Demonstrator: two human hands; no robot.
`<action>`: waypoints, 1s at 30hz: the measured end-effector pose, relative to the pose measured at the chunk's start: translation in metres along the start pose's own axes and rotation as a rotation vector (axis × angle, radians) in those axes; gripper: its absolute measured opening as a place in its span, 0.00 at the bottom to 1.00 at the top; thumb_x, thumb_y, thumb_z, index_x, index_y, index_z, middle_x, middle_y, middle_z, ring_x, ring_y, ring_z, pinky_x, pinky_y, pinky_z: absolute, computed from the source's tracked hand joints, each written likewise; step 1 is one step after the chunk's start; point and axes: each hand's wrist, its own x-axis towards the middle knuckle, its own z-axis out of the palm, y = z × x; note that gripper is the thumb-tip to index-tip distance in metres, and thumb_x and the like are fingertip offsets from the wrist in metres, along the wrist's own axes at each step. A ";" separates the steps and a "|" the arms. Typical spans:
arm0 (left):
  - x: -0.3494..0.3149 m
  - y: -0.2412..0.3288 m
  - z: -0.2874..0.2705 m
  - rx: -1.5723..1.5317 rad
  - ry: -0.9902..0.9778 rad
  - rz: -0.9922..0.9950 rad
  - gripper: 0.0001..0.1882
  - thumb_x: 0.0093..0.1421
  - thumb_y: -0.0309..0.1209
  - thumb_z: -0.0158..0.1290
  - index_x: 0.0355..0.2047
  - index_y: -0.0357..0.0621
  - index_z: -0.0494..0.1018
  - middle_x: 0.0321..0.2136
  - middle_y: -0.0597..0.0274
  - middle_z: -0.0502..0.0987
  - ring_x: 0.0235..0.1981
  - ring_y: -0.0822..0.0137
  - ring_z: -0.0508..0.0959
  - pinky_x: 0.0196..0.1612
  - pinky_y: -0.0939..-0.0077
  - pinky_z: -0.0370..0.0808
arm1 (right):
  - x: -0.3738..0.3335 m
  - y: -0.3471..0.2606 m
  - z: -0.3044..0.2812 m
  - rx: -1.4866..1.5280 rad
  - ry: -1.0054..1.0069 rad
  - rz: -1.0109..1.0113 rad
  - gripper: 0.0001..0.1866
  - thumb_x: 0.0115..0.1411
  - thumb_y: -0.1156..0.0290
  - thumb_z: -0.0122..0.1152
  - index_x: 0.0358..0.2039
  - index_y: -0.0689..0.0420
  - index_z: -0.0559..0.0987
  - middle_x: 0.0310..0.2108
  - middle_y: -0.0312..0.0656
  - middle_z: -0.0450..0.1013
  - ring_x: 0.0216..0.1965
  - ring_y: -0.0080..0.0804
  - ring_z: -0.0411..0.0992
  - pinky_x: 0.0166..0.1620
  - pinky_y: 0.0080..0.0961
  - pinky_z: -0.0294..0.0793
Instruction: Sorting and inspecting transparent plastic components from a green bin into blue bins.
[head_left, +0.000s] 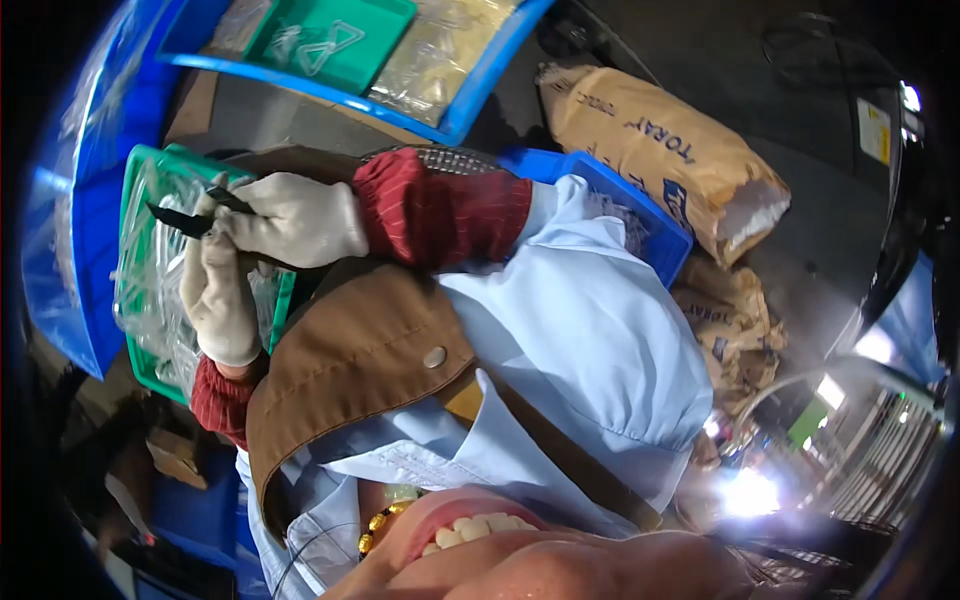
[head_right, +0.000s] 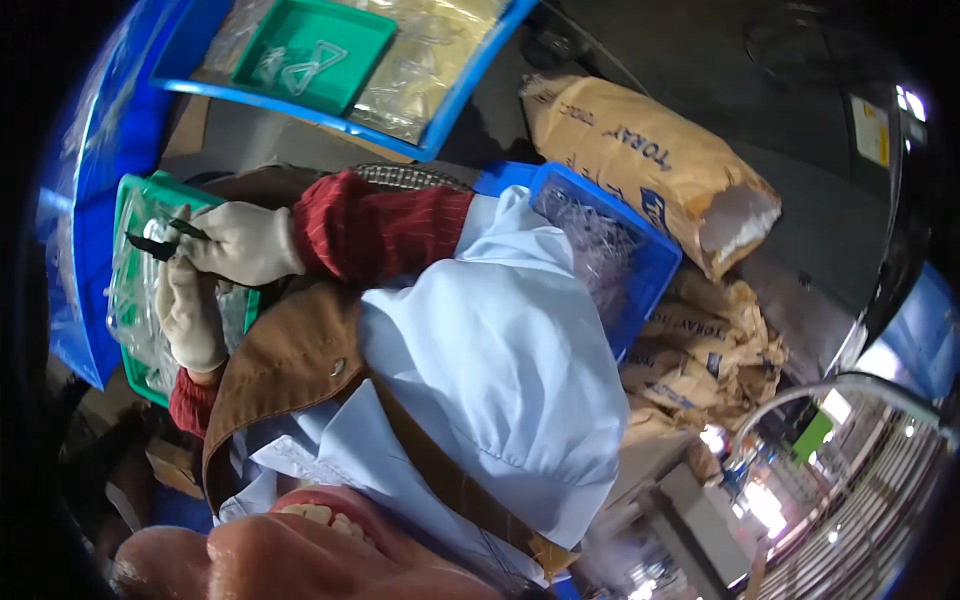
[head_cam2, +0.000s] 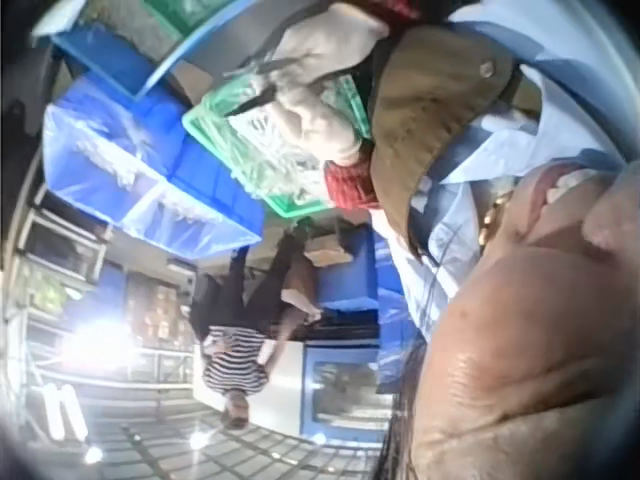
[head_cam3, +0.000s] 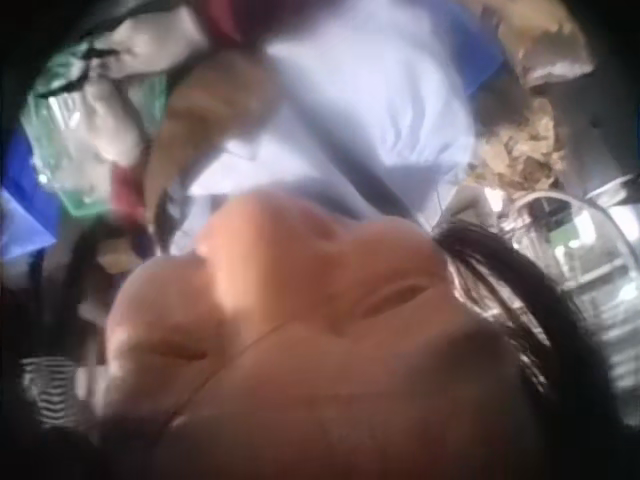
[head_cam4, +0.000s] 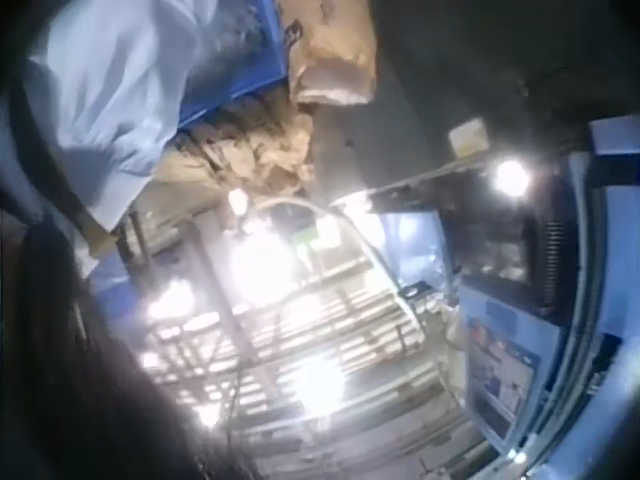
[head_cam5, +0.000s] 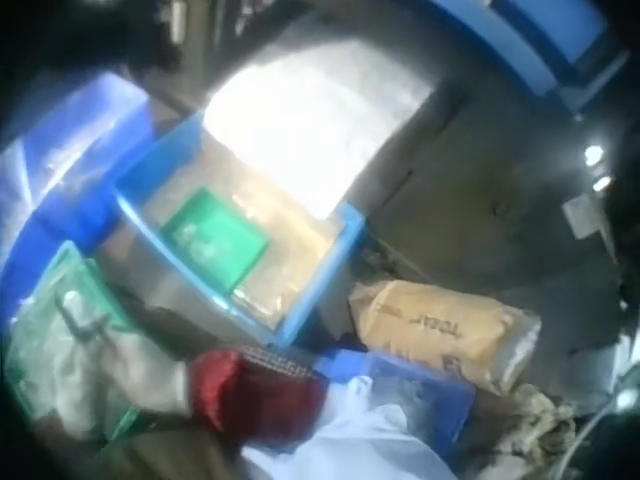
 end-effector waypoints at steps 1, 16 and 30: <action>-0.002 0.011 0.005 -0.003 0.021 -0.039 0.23 0.66 0.41 0.37 0.48 0.31 0.66 0.22 0.67 0.68 0.21 0.77 0.64 0.25 0.84 0.60 | 0.002 0.000 0.006 -0.059 0.075 -0.108 0.15 0.65 0.61 0.45 0.37 0.62 0.72 0.24 0.37 0.68 0.25 0.20 0.67 0.29 0.22 0.69; -0.011 -0.021 -0.041 -0.591 0.019 0.175 0.22 0.63 0.40 0.43 0.47 0.32 0.64 0.41 0.48 0.69 0.45 0.56 0.69 0.52 0.57 0.64 | -0.143 0.111 -0.230 -0.267 0.785 0.914 0.13 0.59 0.60 0.48 0.36 0.56 0.72 0.26 0.35 0.68 0.22 0.22 0.65 0.23 0.22 0.66; -0.004 -0.019 -0.020 -0.548 0.032 0.107 0.19 0.63 0.39 0.43 0.45 0.34 0.66 0.38 0.53 0.69 0.42 0.60 0.69 0.49 0.58 0.64 | -0.180 0.235 -0.215 -0.140 1.049 0.953 0.07 0.53 0.70 0.63 0.22 0.57 0.76 0.19 0.37 0.71 0.16 0.21 0.67 0.19 0.19 0.68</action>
